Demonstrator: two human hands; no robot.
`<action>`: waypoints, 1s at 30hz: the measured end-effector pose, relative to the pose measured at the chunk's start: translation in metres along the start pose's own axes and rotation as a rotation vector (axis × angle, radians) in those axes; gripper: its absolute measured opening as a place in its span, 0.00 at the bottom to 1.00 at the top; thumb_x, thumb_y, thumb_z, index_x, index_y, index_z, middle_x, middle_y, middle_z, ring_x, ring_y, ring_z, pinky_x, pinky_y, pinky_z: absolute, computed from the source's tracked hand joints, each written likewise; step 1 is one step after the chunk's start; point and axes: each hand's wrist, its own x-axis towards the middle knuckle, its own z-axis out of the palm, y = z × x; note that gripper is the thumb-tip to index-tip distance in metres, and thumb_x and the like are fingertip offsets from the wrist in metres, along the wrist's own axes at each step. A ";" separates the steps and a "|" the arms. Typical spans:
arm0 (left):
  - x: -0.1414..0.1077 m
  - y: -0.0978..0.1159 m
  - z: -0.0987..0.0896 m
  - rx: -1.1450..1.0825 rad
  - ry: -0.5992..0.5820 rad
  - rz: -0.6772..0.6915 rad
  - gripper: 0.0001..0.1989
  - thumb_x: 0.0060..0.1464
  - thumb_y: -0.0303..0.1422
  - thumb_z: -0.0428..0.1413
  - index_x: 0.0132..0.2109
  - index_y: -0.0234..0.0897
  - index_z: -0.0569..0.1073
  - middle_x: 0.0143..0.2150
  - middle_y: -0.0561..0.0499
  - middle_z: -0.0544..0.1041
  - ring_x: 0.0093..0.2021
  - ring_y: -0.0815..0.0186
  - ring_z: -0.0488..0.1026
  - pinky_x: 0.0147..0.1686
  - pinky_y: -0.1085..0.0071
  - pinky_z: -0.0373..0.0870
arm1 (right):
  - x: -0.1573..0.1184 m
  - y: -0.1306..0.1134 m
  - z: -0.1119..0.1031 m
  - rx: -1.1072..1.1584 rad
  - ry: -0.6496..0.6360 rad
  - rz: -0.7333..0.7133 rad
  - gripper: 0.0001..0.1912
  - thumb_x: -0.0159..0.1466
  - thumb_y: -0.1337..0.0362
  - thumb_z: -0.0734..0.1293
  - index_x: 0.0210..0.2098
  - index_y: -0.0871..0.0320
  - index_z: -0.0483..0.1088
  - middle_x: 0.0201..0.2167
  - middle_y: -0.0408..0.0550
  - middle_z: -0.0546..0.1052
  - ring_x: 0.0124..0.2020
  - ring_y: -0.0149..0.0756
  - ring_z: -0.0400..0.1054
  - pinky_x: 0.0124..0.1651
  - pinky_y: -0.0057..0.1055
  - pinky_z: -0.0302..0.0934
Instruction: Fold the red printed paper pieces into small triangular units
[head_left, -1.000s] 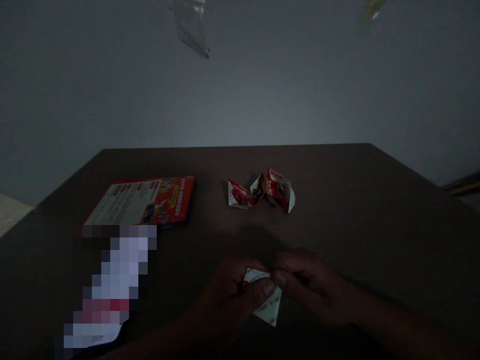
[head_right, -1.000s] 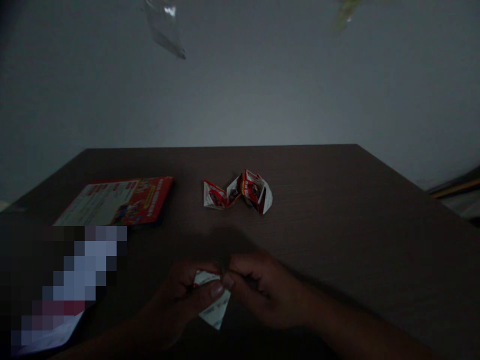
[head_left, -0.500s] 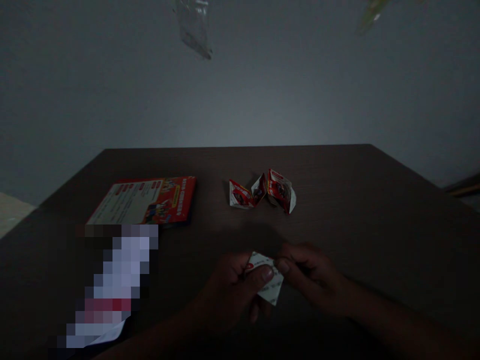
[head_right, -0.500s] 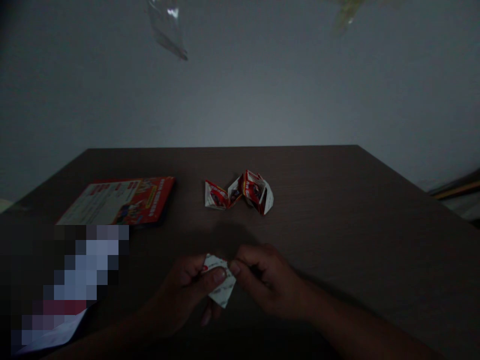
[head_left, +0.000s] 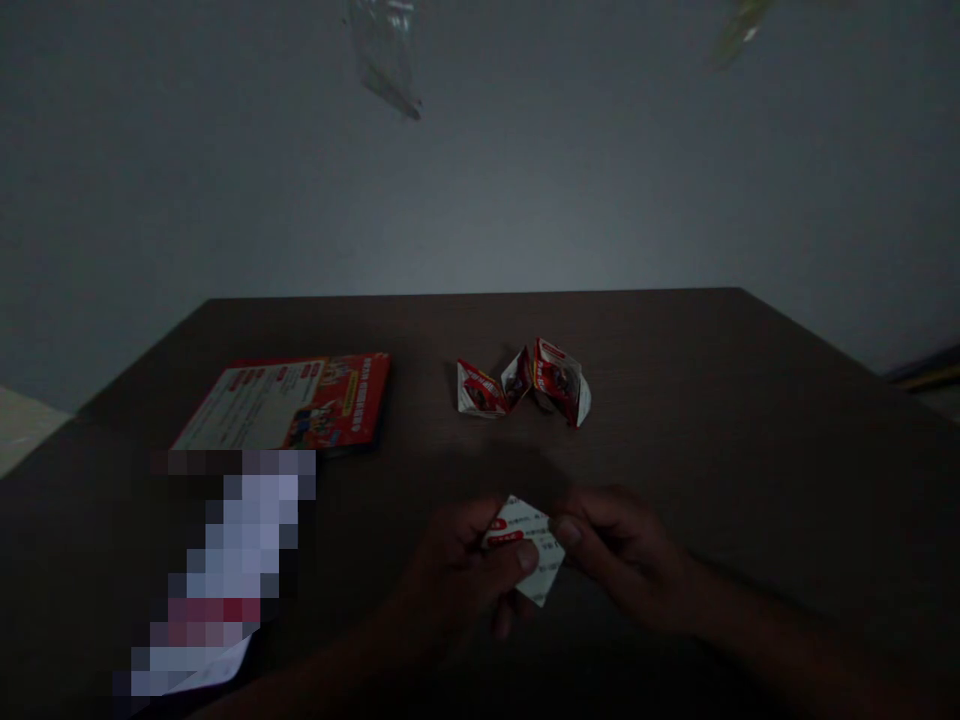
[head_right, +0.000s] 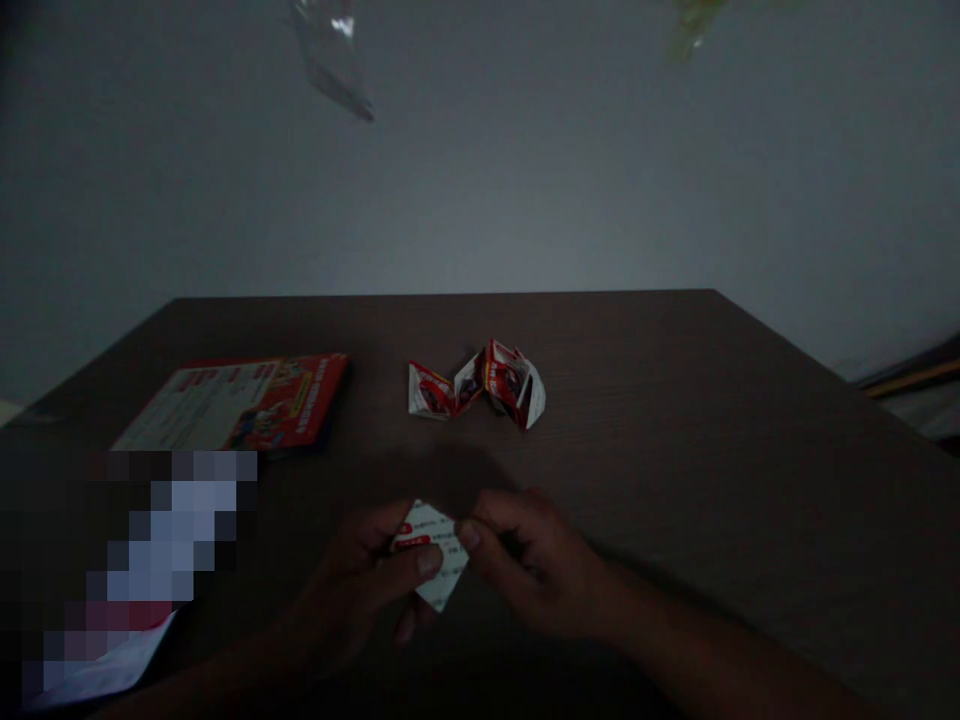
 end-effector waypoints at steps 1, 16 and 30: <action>0.000 0.000 0.000 -0.002 0.011 0.009 0.09 0.50 0.35 0.59 0.31 0.32 0.71 0.20 0.56 0.69 0.16 0.76 0.65 0.13 0.84 0.62 | 0.000 0.001 0.000 0.005 0.006 -0.003 0.16 0.68 0.60 0.57 0.25 0.59 0.60 0.19 0.37 0.56 0.19 0.25 0.50 0.22 0.23 0.46; 0.003 -0.003 -0.009 -0.054 0.103 -0.055 0.11 0.47 0.36 0.60 0.27 0.32 0.70 0.15 0.55 0.70 0.12 0.75 0.64 0.09 0.83 0.59 | 0.002 0.002 -0.003 0.092 0.009 0.054 0.19 0.68 0.57 0.56 0.23 0.58 0.57 0.18 0.37 0.54 0.19 0.24 0.47 0.20 0.22 0.45; 0.007 -0.008 -0.013 -0.030 0.062 -0.016 0.12 0.52 0.37 0.56 0.28 0.34 0.66 0.15 0.56 0.70 0.11 0.75 0.61 0.09 0.82 0.58 | 0.005 0.005 0.006 0.300 0.182 0.137 0.10 0.64 0.59 0.63 0.37 0.60 0.67 0.19 0.40 0.71 0.18 0.25 0.63 0.21 0.22 0.58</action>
